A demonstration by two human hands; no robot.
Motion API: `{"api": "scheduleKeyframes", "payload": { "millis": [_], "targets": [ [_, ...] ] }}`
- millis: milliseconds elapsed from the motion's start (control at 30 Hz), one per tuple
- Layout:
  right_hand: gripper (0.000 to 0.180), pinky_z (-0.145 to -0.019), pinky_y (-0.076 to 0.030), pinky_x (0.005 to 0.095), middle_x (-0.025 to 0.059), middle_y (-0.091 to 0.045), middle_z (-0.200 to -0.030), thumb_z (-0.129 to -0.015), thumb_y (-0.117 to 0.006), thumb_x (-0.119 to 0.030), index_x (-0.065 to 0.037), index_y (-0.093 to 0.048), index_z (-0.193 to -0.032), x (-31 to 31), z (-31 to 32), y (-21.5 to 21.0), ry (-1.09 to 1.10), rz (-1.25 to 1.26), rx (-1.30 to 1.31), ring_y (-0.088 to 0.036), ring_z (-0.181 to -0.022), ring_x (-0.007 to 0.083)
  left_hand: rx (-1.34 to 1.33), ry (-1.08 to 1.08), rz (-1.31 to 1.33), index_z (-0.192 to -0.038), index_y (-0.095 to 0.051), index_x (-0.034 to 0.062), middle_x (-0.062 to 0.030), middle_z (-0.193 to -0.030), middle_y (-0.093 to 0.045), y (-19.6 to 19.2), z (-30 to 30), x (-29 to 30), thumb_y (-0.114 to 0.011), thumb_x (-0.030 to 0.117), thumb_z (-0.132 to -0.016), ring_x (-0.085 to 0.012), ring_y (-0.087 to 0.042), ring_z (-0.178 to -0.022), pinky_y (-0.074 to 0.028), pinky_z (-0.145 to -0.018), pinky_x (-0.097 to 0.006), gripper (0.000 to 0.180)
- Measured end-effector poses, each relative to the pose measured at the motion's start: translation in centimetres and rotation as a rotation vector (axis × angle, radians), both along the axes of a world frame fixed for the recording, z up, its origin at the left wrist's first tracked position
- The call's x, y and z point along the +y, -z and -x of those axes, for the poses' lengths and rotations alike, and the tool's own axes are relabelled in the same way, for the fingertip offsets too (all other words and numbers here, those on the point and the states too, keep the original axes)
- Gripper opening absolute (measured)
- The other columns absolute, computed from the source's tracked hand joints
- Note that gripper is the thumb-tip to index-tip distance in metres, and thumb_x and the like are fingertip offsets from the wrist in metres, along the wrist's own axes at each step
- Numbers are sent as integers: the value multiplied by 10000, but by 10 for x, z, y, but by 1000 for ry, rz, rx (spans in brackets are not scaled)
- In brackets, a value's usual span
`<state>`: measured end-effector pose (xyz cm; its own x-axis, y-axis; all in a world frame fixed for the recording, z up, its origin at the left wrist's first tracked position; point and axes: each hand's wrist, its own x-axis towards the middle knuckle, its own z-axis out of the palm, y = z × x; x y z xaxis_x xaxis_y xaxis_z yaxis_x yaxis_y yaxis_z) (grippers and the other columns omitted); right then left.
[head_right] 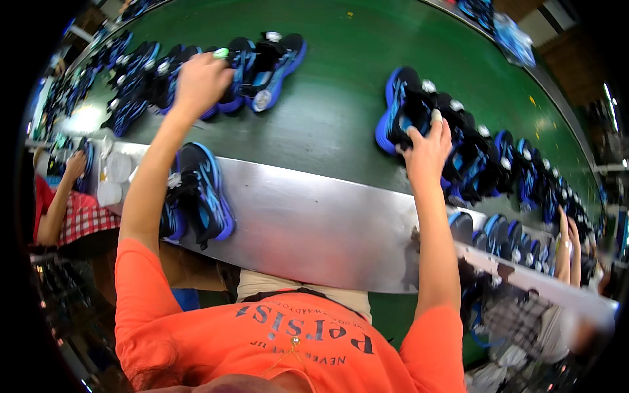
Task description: The person uses a small cloth-covered tool to wipe and clean the dial lacing mechanisms and circular logos on sneakers, handling each shoe individually before returning it to the work surface.
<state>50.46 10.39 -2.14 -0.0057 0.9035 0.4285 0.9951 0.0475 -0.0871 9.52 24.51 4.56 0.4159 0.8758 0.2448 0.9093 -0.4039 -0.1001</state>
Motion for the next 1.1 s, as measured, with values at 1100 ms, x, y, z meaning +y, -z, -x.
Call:
{"api": "scheduleKeyframes", "payload": {
  "millis": [1100],
  "targets": [
    [555, -729, -489, 414, 97, -587, -925, -566, -649, 75, -52, -606, -1105, -184, 106, -42, -418, 165, 577, -566, -853, 330, -628, 202, 339, -1192, -591, 89, -123, -1016, -640, 17, -89, -268, -695, -18, -652, -326, -583, -996, -482, -845, -386, 560]
  ]
}}
